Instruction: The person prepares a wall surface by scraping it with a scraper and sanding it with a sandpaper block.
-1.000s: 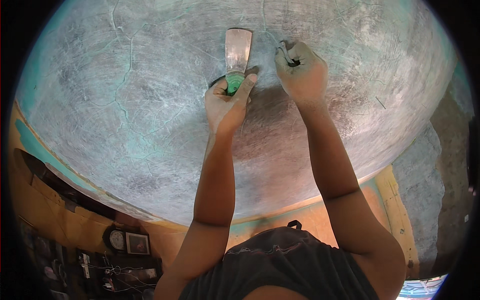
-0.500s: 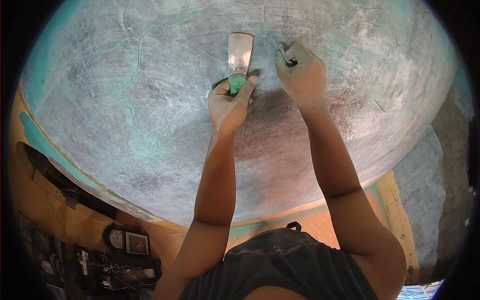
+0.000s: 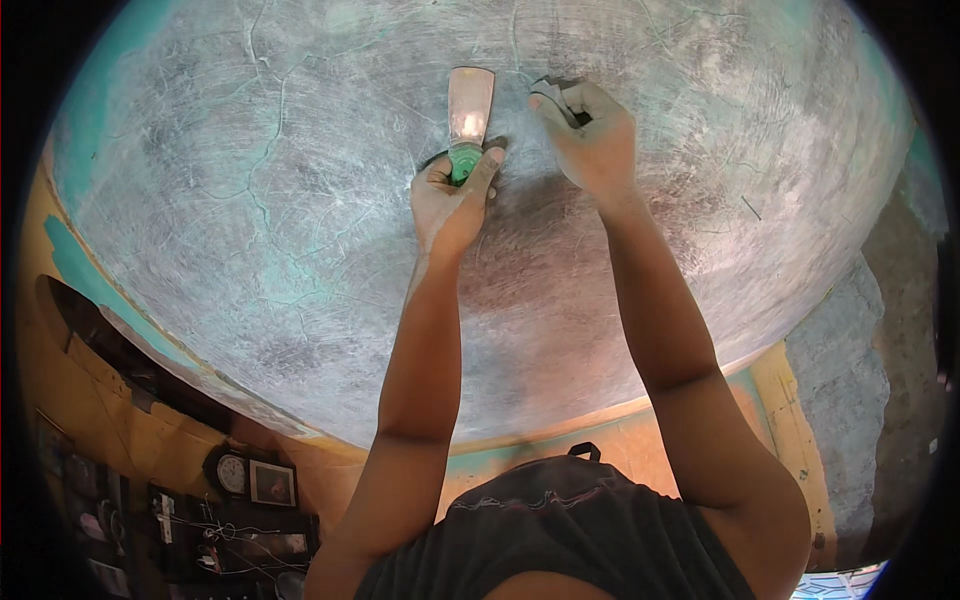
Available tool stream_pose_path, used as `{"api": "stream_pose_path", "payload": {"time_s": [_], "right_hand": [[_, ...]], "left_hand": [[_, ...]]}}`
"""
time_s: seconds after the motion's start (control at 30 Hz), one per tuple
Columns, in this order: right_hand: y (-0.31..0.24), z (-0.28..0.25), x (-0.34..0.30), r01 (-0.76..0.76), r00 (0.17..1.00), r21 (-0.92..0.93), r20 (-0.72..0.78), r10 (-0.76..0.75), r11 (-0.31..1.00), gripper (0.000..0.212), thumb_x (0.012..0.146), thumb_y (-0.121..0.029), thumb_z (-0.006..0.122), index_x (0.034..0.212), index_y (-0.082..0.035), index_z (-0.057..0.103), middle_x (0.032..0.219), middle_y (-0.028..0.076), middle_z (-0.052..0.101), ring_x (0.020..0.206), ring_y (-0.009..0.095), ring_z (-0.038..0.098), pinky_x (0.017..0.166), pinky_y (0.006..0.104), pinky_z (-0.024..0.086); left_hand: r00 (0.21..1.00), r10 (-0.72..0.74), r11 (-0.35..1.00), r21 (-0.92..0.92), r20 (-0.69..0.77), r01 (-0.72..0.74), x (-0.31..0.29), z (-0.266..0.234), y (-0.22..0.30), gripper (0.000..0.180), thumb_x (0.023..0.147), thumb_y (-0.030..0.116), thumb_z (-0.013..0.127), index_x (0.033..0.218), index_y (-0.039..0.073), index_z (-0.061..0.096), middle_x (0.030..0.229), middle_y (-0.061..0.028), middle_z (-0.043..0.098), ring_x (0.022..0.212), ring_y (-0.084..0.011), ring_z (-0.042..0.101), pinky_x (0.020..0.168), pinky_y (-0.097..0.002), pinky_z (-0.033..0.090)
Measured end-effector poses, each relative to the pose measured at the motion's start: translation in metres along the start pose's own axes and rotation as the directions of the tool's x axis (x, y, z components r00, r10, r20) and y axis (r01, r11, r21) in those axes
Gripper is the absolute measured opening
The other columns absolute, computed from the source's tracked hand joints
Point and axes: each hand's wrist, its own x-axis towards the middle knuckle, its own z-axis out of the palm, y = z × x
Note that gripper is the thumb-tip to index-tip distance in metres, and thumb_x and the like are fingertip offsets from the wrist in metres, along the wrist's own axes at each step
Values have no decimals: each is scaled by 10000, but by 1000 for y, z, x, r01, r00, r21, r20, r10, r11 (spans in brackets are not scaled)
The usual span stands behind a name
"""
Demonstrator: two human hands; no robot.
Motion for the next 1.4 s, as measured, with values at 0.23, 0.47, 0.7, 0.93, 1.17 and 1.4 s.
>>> {"api": "stream_pose_path", "payload": {"time_s": [0.23, 0.47, 0.7, 0.93, 1.17, 1.4], "right_hand": [[14, -11, -63, -520, 854, 600, 358, 376, 608, 282, 982, -262, 620, 1062, -3, 696, 719, -40, 567, 589, 41, 477, 522, 221, 394], [31, -44, -110, -713, 701, 638, 653, 287, 290, 278, 997, -251, 586, 1112, -12, 670, 829, 16, 656, 693, 73, 586, 598, 232, 452], [52, -74, -140, -695, 718, 591, 594, 361, 410, 185, 961, -97, 607, 1108, 10, 641, 961, 70, 682, 852, 113, 640, 707, 283, 540], [65, -89, -153, -702, 711, 641, 605, 360, 310, 78, 990, -49, 539, 1036, 6, 567, 961, 91, 674, 874, 122, 646, 778, 296, 553], [88, -102, -167, -714, 691, 672, 628, 357, 199, 84, 989, -52, 543, 1067, -22, 541, 976, 67, 658, 895, 110, 624, 810, 295, 537], [111, -112, -191, -814, 573, 555, 723, 386, 168, 122, 999, -118, 532, 1092, -45, 562, 965, 27, 617, 885, 104, 599, 783, 282, 526]], "left_hand": [[997, 65, 997, -48, 39, -63, -18, 12, -31, 261, 814, 189, 826, 940, 4, 691, 755, 5, 632, 626, -56, 535, 539, -216, 424], [988, -94, 993, -62, 126, 102, -59, 31, -41, 212, 792, 136, 836, 889, 43, 671, 779, -12, 664, 654, -59, 544, 552, -221, 437], [982, -126, 992, 5, 137, 127, -81, 47, -59, 326, 768, 151, 857, 765, 97, 535, 761, -26, 656, 648, -86, 555, 580, -261, 459], [965, -206, 977, -16, 161, 211, -92, 67, -66, 369, 740, 145, 879, 804, 114, 517, 779, -28, 633, 650, -89, 553, 558, -258, 468], [937, -303, 953, 44, 175, 300, -96, 84, -78, 434, 696, 174, 913, 849, 89, 516, 787, -9, 600, 652, -86, 566, 536, -245, 473], [899, -389, 921, 50, 202, 387, -101, 91, -113, 418, 668, 147, 910, 864, 73, 549, 763, 2, 588, 646, -90, 565, 542, -253, 478]]}}
